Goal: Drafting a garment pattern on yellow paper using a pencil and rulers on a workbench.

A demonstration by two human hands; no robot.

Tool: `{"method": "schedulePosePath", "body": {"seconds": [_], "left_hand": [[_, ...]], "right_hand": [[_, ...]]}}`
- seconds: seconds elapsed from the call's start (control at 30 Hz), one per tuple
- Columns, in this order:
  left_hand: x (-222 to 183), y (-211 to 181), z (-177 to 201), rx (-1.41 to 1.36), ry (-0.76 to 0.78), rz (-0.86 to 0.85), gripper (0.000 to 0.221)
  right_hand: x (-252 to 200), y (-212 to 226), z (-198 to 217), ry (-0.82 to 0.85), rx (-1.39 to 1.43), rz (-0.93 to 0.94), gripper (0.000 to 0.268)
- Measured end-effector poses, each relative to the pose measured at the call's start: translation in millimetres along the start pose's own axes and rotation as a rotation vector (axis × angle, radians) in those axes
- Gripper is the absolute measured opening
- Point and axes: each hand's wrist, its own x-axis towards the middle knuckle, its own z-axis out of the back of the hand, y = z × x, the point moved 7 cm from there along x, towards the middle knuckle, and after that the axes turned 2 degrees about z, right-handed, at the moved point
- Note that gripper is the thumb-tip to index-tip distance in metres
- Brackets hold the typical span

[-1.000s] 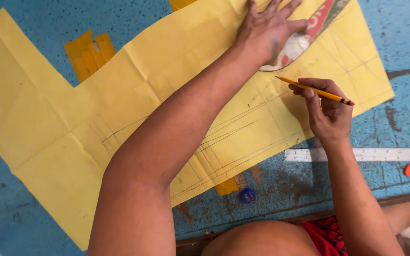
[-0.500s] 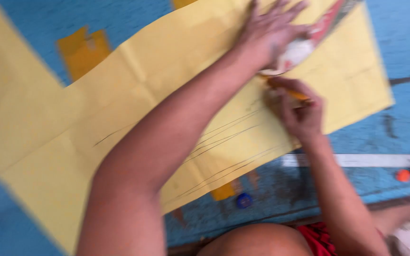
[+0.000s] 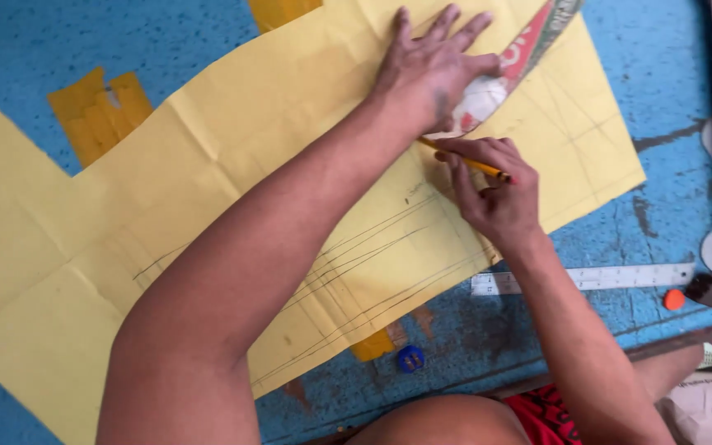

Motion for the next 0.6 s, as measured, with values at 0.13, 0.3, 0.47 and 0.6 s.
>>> {"method": "schedulePosePath", "body": {"seconds": [0.13,0.3,0.47,0.6], "left_hand": [[10.0,0.0,-7.2,0.011,-0.012,-0.012,0.094],[9.3,0.4,-7.8,0.024,0.002,-0.008,0.095],[11.5,0.1,-10.5,0.021,-0.017,-0.021,0.088],[10.3,-0.6,-9.3,0.019,-0.034,-0.026,0.087]], "right_hand": [[-0.7,-2.8,1.2,0.021,-0.026,-0.04,0.014],[3.3,-4.7,5.8,0.046,-0.028,-0.041,0.013],[5.4,-31.4,30.1,0.153,-0.071,-0.147,0.016],[21.1,-57.0,53.9,0.237,-0.159,-0.147,0.022]]}}
